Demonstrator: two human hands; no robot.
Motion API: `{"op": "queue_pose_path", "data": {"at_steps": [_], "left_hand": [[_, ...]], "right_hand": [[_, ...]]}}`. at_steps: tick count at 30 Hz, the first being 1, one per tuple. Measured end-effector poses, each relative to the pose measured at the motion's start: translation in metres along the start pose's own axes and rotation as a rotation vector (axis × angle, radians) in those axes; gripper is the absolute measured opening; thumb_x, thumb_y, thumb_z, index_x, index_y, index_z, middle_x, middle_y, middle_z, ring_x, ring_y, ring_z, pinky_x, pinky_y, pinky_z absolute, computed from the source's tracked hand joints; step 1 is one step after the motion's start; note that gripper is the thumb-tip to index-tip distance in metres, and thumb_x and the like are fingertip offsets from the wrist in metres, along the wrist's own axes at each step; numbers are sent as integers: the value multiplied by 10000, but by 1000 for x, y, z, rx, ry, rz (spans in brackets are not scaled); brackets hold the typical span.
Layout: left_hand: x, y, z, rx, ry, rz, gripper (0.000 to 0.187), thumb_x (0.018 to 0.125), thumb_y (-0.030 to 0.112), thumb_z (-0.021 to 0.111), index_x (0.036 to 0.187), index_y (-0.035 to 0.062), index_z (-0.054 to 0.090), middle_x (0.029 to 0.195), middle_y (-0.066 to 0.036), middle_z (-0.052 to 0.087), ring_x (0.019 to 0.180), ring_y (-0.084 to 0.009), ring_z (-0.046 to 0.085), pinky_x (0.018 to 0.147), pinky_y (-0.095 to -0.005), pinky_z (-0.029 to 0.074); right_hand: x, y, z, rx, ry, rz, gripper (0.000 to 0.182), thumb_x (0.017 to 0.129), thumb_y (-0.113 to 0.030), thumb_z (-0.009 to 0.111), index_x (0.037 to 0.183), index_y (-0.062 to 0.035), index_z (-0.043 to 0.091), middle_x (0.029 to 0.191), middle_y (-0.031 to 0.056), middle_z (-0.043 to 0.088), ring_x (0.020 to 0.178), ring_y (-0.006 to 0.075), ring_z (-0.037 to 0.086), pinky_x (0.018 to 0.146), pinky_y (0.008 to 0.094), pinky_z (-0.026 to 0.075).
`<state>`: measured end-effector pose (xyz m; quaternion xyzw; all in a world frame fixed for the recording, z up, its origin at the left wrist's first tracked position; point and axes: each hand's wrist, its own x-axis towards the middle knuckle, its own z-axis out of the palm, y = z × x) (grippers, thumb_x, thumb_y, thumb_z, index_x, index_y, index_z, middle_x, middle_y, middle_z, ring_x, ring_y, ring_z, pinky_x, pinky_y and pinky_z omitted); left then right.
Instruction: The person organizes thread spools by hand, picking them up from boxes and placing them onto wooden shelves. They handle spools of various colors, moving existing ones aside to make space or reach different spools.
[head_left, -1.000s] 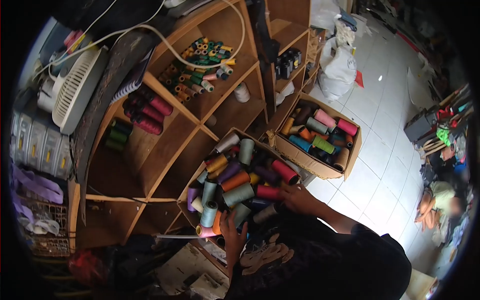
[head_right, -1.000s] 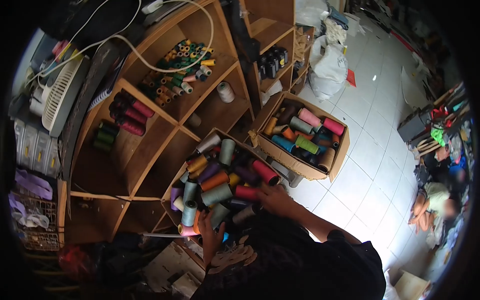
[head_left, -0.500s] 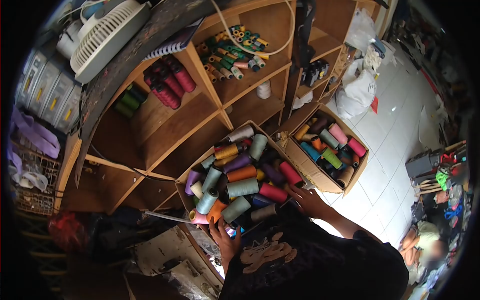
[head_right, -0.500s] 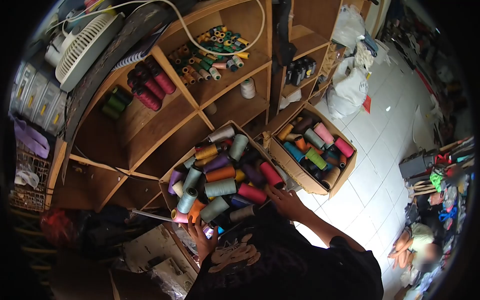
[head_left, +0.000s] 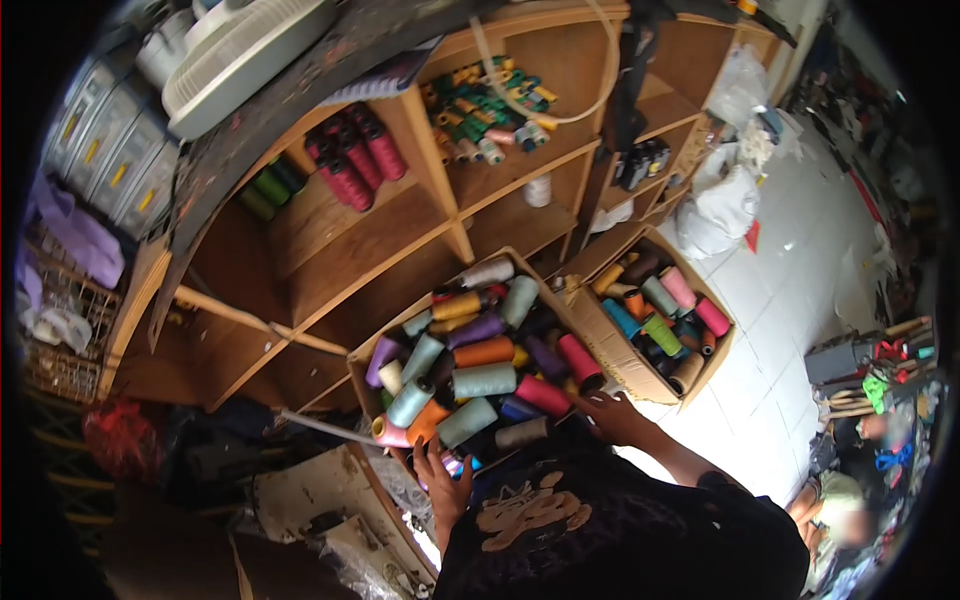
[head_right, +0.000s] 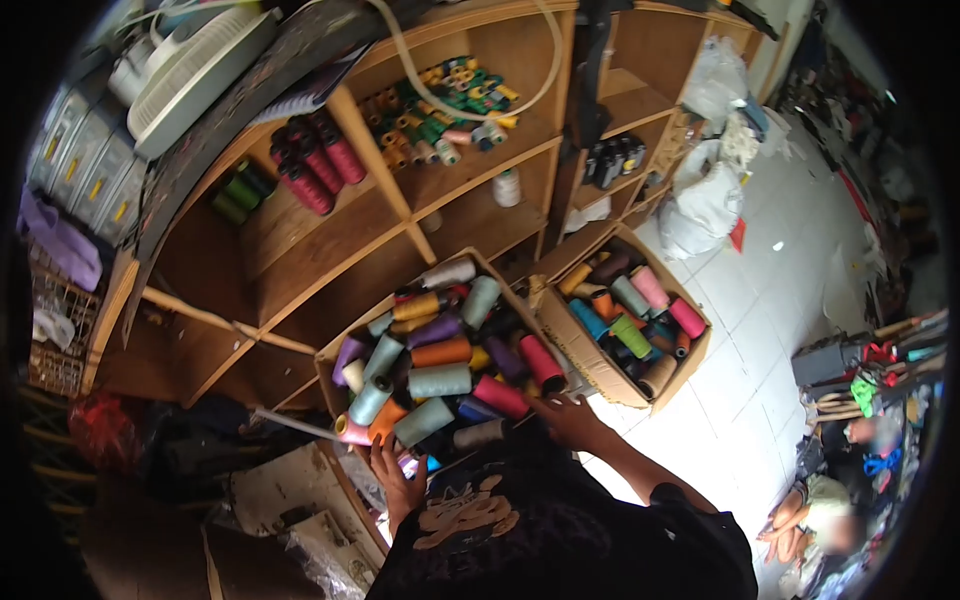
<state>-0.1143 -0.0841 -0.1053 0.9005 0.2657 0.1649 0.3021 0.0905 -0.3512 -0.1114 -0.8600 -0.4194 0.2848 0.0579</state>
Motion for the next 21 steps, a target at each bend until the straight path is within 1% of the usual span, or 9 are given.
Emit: {"op": "queue_pose_path", "data": {"at_steps": [1,4,6,9,11,14,15,19,21], "left_hand": [[-1,-3,2,18,-8,11,755,728,91,781,1375,39,395,1410,-255,294,1263,-443,353,1023,-485,369],[0,-15,7,-75,5,56,739,733,97,770,1366,18,398,1406,-259,302,1213,-455,380,995,-467,390],[4,-9,1,44,-4,68,731,738,106,765,1365,20,400,1403,-258,308,1210,-457,384,973,-464,398],[13,-3,-5,-47,-20,47,728,728,86,755,1361,17,403,1406,-241,316,1249,-452,360,1052,-504,301],[19,-16,-4,60,-38,66,779,733,160,734,1394,55,334,1383,-214,358,1341,-420,283,1122,-611,85],[19,-22,-3,24,-40,3,720,762,179,724,1373,24,377,1406,-220,347,1349,-413,288,1115,-620,32],[20,-26,0,73,-26,16,744,745,171,717,1378,33,351,1382,-231,369,1324,-430,311,1098,-616,126],[28,-30,2,100,-64,83,715,761,190,699,1363,0,364,1345,-240,418,1281,-436,349,1072,-594,195],[29,-37,5,-34,-131,43,721,752,166,710,1366,9,365,1321,-242,432,1238,-436,384,1052,-542,258]], "right_hand": [[2,-3,-8,-23,-34,-3,890,789,-180,658,1514,-197,142,1499,134,323,1265,327,472,967,518,423],[8,-1,6,73,138,-56,867,794,-185,653,1508,-161,161,1521,135,278,1279,330,461,953,539,428],[10,4,19,-28,18,-19,762,802,-212,655,1458,-105,283,1527,128,257,1300,321,441,938,558,434],[20,1,5,-62,-209,71,643,816,-236,647,1385,-74,397,1546,120,209,1326,315,407,939,566,442],[18,2,13,19,-79,38,628,825,-230,638,1381,-69,395,1548,124,200,1322,323,406,936,566,449],[15,3,22,51,-1,12,638,834,-221,634,1390,-63,364,1554,136,175,1316,337,407,939,554,458],[17,5,26,57,-8,8,650,835,-222,635,1399,-64,352,1556,141,164,1317,338,406,942,556,454],[21,7,29,107,22,8,651,845,-257,606,1414,-87,340,1519,135,273,1330,291,397,923,575,442],[24,9,30,69,-59,38,673,845,-250,620,1428,-95,323,1462,174,349,1306,332,419,952,556,437]]}}
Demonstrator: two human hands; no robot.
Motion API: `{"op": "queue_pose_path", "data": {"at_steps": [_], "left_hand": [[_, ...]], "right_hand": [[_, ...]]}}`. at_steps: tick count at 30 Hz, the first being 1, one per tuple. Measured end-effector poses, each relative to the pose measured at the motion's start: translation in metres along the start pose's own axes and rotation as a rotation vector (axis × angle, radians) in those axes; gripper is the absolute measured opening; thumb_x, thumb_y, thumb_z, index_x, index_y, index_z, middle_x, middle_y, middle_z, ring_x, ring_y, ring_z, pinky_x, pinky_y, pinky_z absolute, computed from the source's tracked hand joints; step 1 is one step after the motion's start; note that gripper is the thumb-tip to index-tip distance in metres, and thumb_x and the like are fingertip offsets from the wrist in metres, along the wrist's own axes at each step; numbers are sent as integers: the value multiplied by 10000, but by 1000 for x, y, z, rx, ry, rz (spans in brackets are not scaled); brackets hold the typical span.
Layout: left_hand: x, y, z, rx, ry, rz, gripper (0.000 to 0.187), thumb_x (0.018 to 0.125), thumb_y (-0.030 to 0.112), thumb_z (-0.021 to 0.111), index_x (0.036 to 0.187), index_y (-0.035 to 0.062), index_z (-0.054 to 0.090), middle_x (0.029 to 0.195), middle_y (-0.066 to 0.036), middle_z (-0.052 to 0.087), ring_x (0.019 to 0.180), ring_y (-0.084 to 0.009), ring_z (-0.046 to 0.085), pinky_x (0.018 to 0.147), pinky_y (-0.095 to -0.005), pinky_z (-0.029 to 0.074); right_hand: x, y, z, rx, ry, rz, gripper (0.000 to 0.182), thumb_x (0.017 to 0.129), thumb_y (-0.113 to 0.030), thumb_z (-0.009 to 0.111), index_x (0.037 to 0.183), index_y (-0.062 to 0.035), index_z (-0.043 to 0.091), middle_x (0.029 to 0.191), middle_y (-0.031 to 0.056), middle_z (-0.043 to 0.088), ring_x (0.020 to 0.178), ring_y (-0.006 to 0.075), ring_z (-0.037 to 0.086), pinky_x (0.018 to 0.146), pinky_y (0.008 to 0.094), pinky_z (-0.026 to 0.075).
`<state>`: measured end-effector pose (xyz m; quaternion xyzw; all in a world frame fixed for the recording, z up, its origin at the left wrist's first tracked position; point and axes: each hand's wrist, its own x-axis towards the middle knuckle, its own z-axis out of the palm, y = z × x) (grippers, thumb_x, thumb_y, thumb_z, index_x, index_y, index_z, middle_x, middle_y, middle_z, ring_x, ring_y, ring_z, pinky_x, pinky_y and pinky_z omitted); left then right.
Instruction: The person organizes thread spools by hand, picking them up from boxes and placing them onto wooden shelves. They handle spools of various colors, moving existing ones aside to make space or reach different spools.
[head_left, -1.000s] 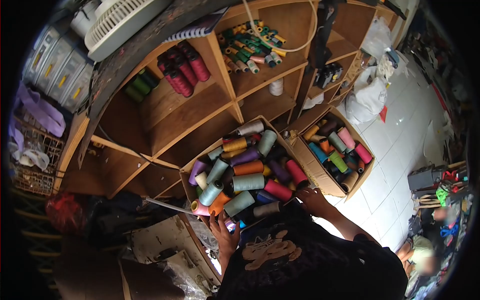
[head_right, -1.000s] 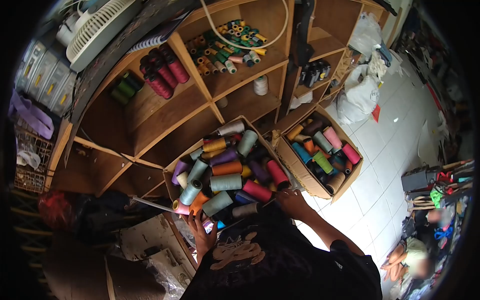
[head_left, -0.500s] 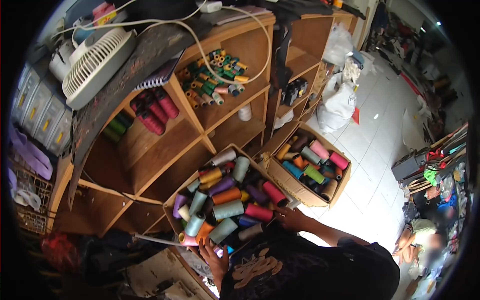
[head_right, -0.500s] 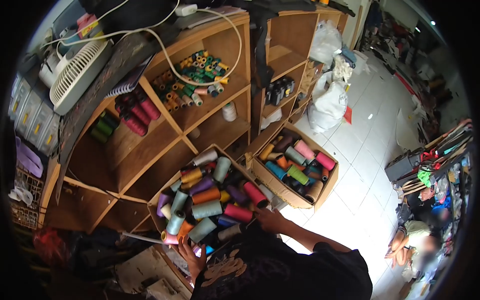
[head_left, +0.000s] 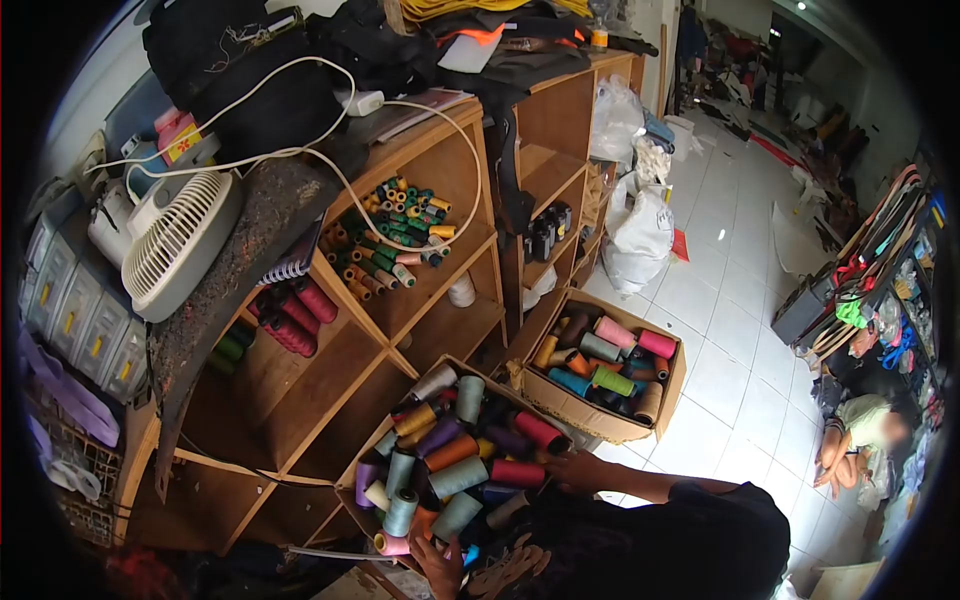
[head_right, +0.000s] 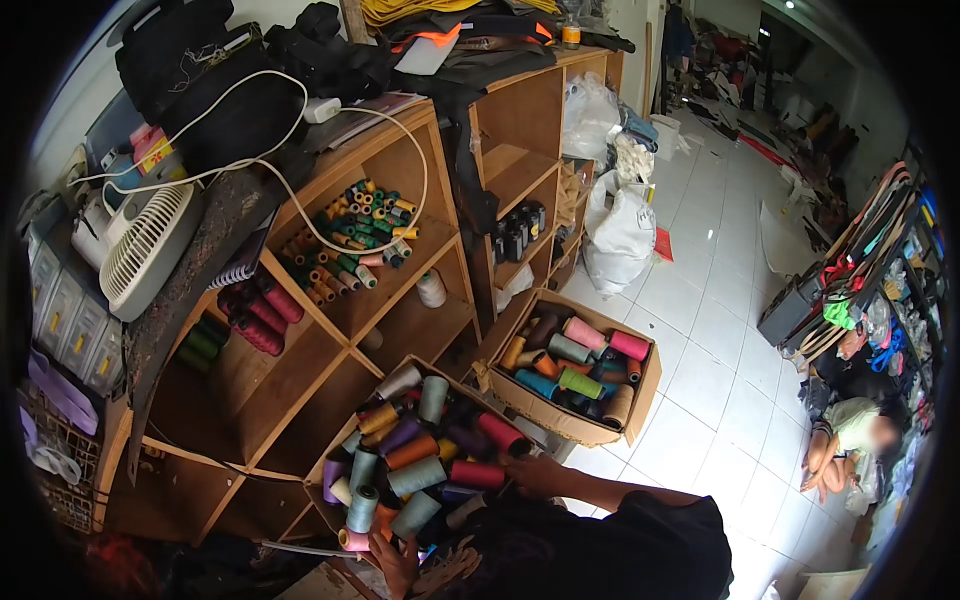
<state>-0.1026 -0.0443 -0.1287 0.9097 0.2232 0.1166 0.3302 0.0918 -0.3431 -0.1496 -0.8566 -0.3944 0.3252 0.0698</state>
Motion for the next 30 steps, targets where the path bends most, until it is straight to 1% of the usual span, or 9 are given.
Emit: {"op": "queue_pose_path", "data": {"at_steps": [2,5,6,9,10,14,18,26,30], "left_hand": [[4,7,-4,-2,-10,27,732,735,148,733,1360,13,376,1284,-243,455,1214,-438,407,1045,-520,282],[8,7,-11,-13,-56,29,717,744,191,761,1321,-27,394,1316,-263,431,1222,-444,416,1037,-558,293],[3,-18,3,132,85,189,677,741,202,778,1258,-64,433,1248,-289,469,1122,-465,472,943,-514,391],[9,0,-9,46,67,151,648,739,221,786,1221,-68,464,1226,-297,478,1089,-483,479,929,-502,407],[9,-3,-8,54,71,138,662,732,245,790,1223,-58,466,1205,-294,485,1080,-481,482,915,-515,412],[10,-4,-6,49,77,104,683,723,282,786,1242,-31,470,1189,-270,490,1080,-464,484,920,-512,410],[10,-9,-4,46,61,99,721,708,269,790,1288,4,453,1224,-220,491,1115,-429,476,938,-491,407],[14,2,-16,53,63,116,714,723,278,794,1286,-8,461,1202,-223,495,1061,-423,491,914,-480,420],[15,-1,-15,82,65,145,735,727,292,800,1300,-10,451,1235,-232,479,1072,-419,483,923,-477,423]], "right_hand": [[-1,-6,-18,-52,-91,47,575,869,-302,586,1388,-127,408,1353,190,474,1262,359,459,950,553,438],[13,-15,-38,-104,-210,124,469,888,-354,537,1310,-151,508,1335,153,500,1225,347,495,929,570,439],[17,-16,-36,-149,-213,115,450,891,-355,532,1294,-155,522,1318,133,516,1214,341,504,922,564,445],[19,-6,-27,-300,-220,88,401,897,-361,519,1247,-170,564,1267,73,566,1179,324,533,899,544,463],[20,-11,-37,-273,-261,105,425,894,-387,524,1261,-174,548,1288,81,550,1200,325,518,892,544,466],[4,3,-3,-301,74,-46,573,865,-453,552,1351,-179,419,1287,140,544,1137,384,558,838,554,485],[17,-16,-50,29,-254,195,746,844,-391,608,1437,-150,226,1322,202,520,1159,412,549,933,586,408],[-2,-9,-27,-57,47,-12,767,853,-371,621,1465,-149,217,1371,178,469,1237,384,489,933,567,441],[-1,-7,-27,-180,-91,26,818,854,-395,624,1490,-153,169,1331,192,506,1195,384,521,930,558,444]]}}
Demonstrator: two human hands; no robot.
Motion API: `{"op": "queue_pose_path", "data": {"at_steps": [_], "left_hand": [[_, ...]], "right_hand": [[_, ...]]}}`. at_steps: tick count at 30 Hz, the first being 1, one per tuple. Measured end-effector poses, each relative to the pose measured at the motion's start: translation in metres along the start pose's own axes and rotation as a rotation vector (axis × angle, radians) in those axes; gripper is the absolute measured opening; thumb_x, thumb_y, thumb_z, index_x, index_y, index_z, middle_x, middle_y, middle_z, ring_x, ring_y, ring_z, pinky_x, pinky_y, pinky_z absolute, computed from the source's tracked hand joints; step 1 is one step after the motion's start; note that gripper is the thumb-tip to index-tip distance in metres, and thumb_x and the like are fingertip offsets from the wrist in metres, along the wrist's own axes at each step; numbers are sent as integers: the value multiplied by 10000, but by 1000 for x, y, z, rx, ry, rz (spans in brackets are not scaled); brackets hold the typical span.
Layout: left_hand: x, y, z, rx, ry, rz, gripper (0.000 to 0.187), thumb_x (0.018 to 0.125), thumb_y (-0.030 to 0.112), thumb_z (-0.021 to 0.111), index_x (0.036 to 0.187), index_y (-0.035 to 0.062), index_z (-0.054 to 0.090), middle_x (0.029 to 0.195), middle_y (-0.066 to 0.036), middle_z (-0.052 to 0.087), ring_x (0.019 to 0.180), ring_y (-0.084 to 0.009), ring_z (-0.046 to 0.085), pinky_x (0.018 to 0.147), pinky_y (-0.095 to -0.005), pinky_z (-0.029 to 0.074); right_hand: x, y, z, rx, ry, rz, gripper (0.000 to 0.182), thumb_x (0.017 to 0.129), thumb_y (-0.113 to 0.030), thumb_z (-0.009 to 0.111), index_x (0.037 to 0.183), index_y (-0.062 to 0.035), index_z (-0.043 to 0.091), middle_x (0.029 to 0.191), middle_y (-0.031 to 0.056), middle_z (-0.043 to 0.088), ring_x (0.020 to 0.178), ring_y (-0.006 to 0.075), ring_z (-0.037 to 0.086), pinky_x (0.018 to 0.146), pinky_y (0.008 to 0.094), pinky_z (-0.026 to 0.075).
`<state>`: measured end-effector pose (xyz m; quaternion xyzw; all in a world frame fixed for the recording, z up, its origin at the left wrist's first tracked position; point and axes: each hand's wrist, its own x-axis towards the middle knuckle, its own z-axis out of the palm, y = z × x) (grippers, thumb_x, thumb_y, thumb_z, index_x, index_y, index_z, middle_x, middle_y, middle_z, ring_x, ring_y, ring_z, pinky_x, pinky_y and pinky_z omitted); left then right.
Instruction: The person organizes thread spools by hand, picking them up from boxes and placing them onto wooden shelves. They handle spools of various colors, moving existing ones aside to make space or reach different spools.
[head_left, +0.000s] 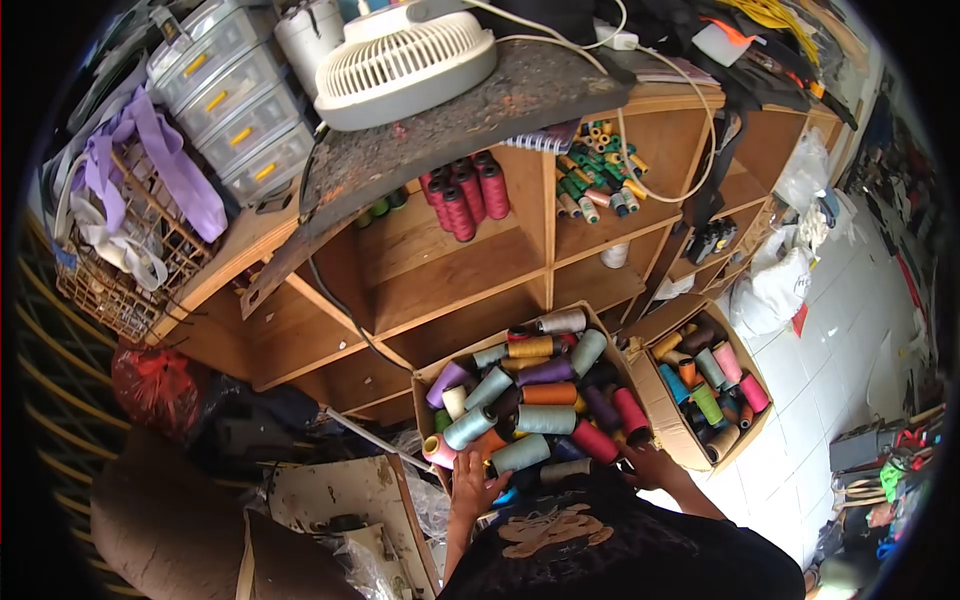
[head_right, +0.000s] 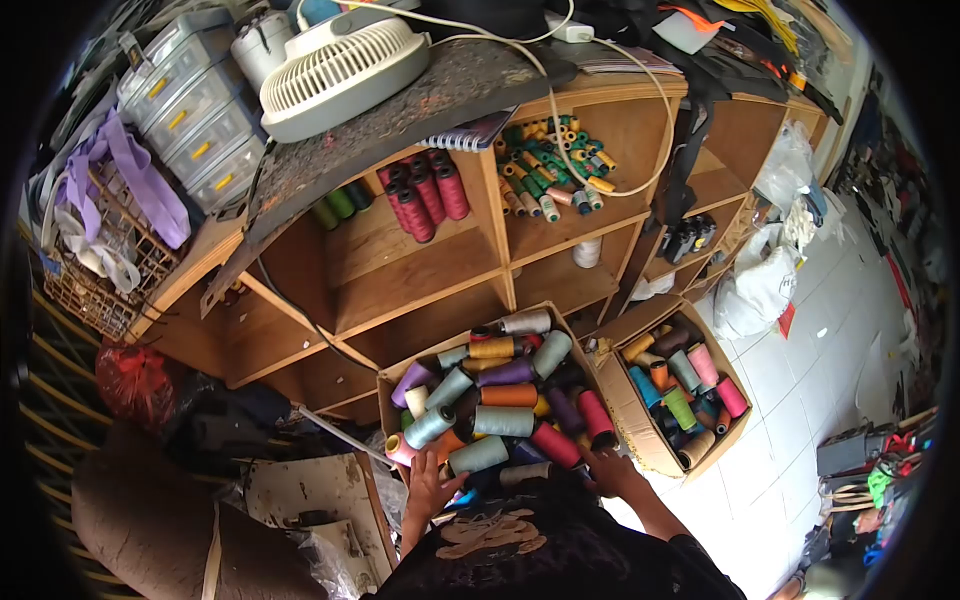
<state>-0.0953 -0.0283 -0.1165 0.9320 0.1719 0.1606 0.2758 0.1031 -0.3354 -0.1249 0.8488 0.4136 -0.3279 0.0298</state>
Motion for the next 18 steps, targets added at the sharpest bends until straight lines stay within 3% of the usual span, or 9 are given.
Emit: {"op": "queue_pose_path", "data": {"at_steps": [1,3,4,7,10,13,15,16,18], "left_hand": [[1,-3,1,5,0,23,738,722,298,804,1297,-3,453,1229,-226,486,1069,-418,484,925,-475,423],[4,3,-6,16,-32,9,761,716,298,809,1317,11,442,1234,-221,491,1079,-414,483,934,-468,423],[6,2,-8,10,-41,0,772,712,301,812,1323,15,438,1238,-219,492,1085,-412,483,937,-467,423],[9,1,-7,2,-65,-22,805,699,308,820,1340,24,424,1251,-214,493,1101,-407,482,948,-465,422],[11,1,-6,25,-62,-26,849,683,312,831,1358,27,403,1260,-212,494,1116,-405,480,959,-468,419],[14,2,-8,3,-95,-23,878,680,282,834,1387,37,374,1271,-225,496,1127,-415,482,959,-476,417],[22,11,-14,-129,-96,-68,795,716,217,810,1371,27,401,1256,-226,513,1142,-405,495,973,-457,414],[24,16,-13,-148,-38,-76,724,735,188,788,1337,13,427,1245,-231,509,1135,-409,496,966,-464,419],[33,22,-12,-158,54,-56,641,757,149,760,1301,2,455,1235,-234,504,1130,-409,497,959,-467,426]], "right_hand": [[2,-6,-23,109,-120,87,841,859,-399,618,1504,-160,134,1283,201,544,1163,394,543,937,550,437],[5,-5,-23,252,-39,138,832,858,-391,622,1503,-162,149,1221,208,582,1134,400,562,945,540,430],[3,-3,-15,261,73,99,779,858,-383,621,1488,-155,222,1289,183,537,1167,378,540,948,547,428],[8,20,30,-77,52,-39,681,865,-378,607,1443,-146,333,1375,141,464,1217,350,503,944,557,431],[2,8,-8,43,-38,40,563,886,-374,577,1385,-164,423,1422,106,417,1270,328,462,976,555,423],[-4,10,4,-40,91,-25,713,855,-376,623,1456,-180,294,1299,136,537,1212,343,504,908,498,479],[-3,4,-25,85,-33,37,795,839,-372,642,1484,-178,221,1212,152,597,1152,360,542,884,476,489],[-1,6,-31,226,-48,82,773,860,-385,631,1481,-176,222,1213,173,591,1138,356,553,890,506,466],[3,6,-25,174,37,54,749,863,-385,623,1468,-143,253,1240,181,572,1151,353,544,899,477,469]]}}
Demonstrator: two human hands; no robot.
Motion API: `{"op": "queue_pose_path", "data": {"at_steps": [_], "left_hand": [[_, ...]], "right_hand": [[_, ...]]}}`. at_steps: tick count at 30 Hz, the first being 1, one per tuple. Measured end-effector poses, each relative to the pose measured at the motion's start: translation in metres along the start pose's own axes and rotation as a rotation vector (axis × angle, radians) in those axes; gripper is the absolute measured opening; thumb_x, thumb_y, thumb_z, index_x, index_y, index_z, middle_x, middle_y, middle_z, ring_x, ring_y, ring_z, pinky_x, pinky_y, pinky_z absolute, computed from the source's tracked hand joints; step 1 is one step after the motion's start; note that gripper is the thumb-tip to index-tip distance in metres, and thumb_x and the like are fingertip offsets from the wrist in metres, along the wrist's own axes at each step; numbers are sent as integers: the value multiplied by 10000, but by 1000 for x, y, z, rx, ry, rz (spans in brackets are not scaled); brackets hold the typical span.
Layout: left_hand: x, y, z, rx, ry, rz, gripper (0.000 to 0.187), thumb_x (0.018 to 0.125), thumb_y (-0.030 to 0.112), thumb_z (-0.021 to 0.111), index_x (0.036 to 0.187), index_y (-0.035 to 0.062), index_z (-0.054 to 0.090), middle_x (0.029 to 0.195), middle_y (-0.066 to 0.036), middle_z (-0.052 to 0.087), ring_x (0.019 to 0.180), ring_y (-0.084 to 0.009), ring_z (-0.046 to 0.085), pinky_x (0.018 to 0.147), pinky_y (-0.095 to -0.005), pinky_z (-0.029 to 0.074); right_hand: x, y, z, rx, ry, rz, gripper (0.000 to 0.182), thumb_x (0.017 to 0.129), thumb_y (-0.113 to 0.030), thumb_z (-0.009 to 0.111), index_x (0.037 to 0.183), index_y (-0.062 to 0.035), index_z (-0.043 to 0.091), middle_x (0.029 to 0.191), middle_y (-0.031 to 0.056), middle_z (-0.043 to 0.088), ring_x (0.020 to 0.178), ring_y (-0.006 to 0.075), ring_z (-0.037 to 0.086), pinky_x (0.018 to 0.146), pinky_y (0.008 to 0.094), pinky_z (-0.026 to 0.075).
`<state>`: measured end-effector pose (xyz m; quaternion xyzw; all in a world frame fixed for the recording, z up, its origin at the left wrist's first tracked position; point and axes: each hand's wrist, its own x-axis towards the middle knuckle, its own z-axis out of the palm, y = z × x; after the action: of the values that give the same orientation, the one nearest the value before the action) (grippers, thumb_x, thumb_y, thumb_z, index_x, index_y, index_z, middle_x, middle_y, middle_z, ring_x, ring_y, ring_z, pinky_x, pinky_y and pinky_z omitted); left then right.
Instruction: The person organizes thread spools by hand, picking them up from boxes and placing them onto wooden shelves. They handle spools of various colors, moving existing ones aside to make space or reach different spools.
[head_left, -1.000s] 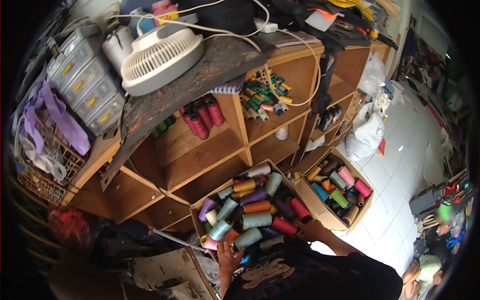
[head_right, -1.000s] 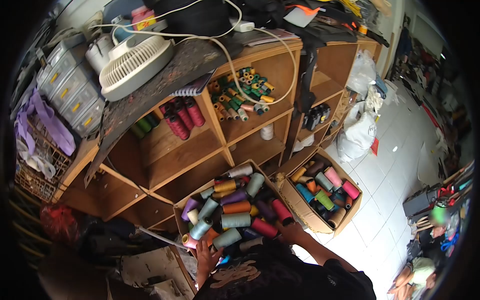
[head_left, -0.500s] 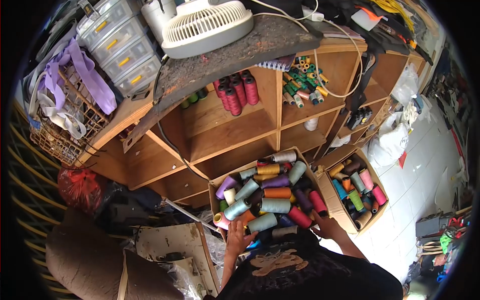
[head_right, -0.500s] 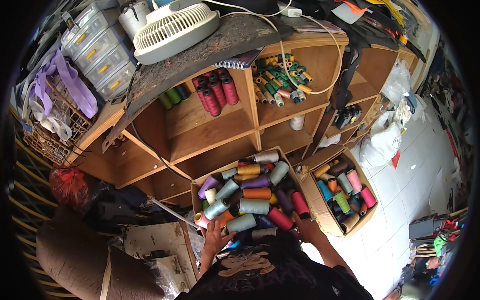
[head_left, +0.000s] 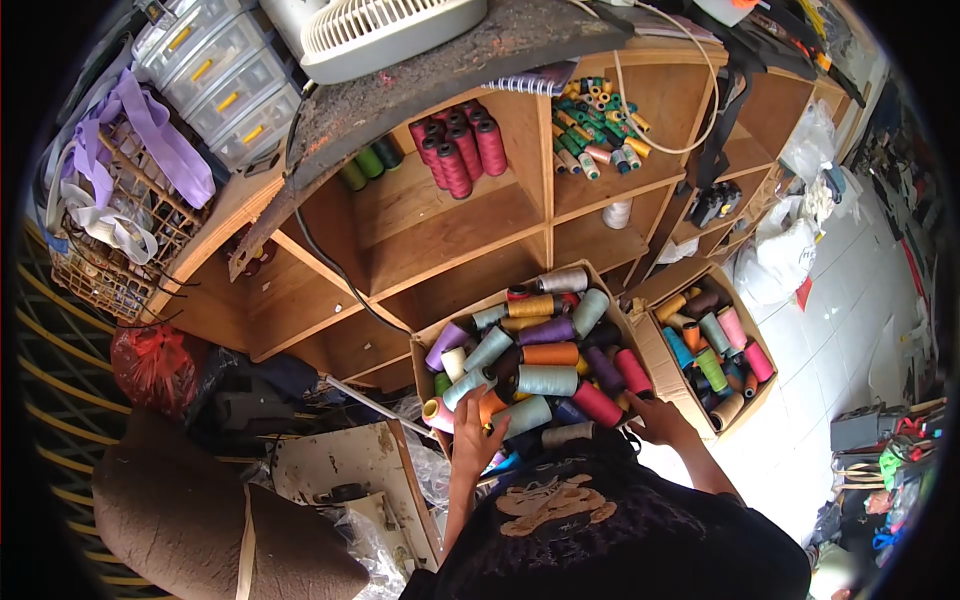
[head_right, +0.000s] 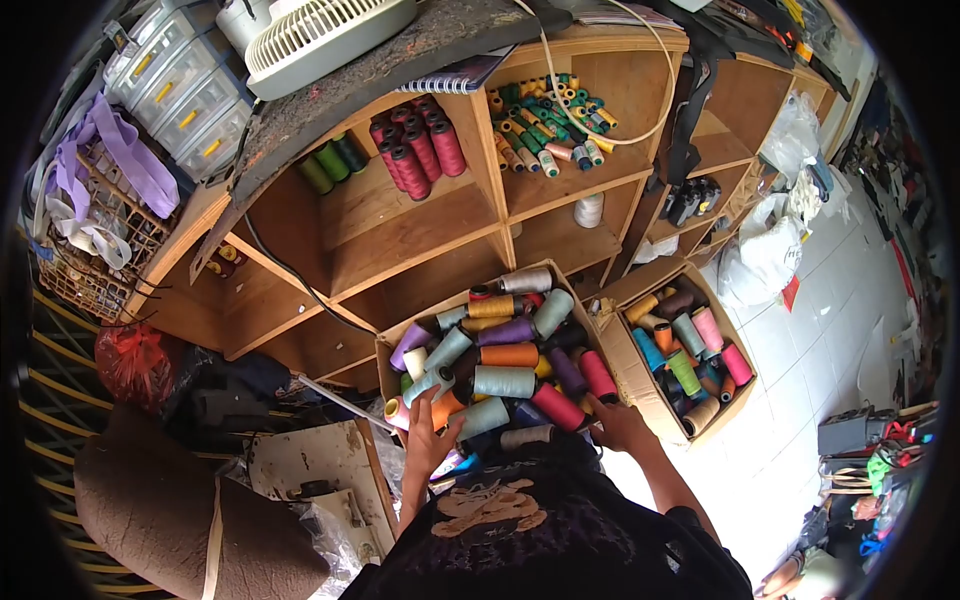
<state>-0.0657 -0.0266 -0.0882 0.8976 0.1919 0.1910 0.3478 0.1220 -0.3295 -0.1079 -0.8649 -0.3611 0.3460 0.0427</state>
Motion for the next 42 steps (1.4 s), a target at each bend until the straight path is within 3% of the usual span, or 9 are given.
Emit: {"op": "queue_pose_path", "data": {"at_steps": [8,14,21,27,31,32,36,40,42], "left_hand": [[39,28,12,74,-73,68,666,755,184,768,1332,84,451,1285,-185,498,1185,-373,485,967,-459,402],[41,21,47,174,-207,105,711,766,259,754,1371,112,411,1322,-180,495,1201,-359,493,1023,-487,320],[26,24,27,26,-172,105,677,773,175,748,1360,67,428,1319,-225,475,1181,-387,497,975,-450,406],[-4,13,7,81,-145,94,651,766,120,743,1331,5,443,1229,-228,527,1136,-359,522,959,-444,402],[-29,3,8,132,-127,44,757,740,162,768,1379,49,377,1375,-227,379,1251,-422,394,1014,-504,349],[-40,-2,8,230,-225,-40,882,741,227,772,1452,76,271,1490,-241,214,1343,-460,267,1041,-539,319],[-57,-27,20,309,-479,-139,1036,763,326,747,1522,127,71,1559,-256,6,1428,-465,77,1041,-597,308],[-44,-13,9,232,-541,-193,1025,762,317,750,1512,115,82,1554,-267,6,1412,-495,90,1008,-610,356],[-48,-15,13,265,-528,-196,1022,759,316,751,1508,106,87,1549,-275,11,1408,-502,92,1005,-608,368]], "right_hand": [[-25,-4,26,47,264,-58,686,847,-316,643,1443,-177,331,1430,182,405,1288,365,435,988,518,414],[-20,-3,21,107,84,64,671,874,-321,606,1460,-180,311,1448,109,419,1372,299,341,997,531,411],[-18,-8,33,-91,106,104,650,870,-326,606,1444,-159,352,1532,93,275,1417,335,244,1031,565,351],[-21,-15,13,-33,-5,109,766,874,-359,609,1498,-182,202,1491,101,346,1364,309,355,1042,551,344],[-12,1,40,-90,134,21,679,876,-331,595,1460,-159,295,1424,137,419,1294,317,439,1008,541,396],[-8,6,46,-99,131,7,661,873,-330,595,1448,-155,317,1406,147,436,1281,324,451,998,530,409],[-7,3,45,-40,185,-12,581,856,-318,605,1377,-133,427,1324,184,505,1245,338,481,959,494,450],[14,3,26,-62,-147,37,486,851,-323,612,1275,-101,528,1360,188,485,1256,364,465,952,494,461],[6,4,34,-99,-1,-4,481,851,-333,614,1264,-99,534,1403,167,447,1266,370,456,958,493,461]]}}
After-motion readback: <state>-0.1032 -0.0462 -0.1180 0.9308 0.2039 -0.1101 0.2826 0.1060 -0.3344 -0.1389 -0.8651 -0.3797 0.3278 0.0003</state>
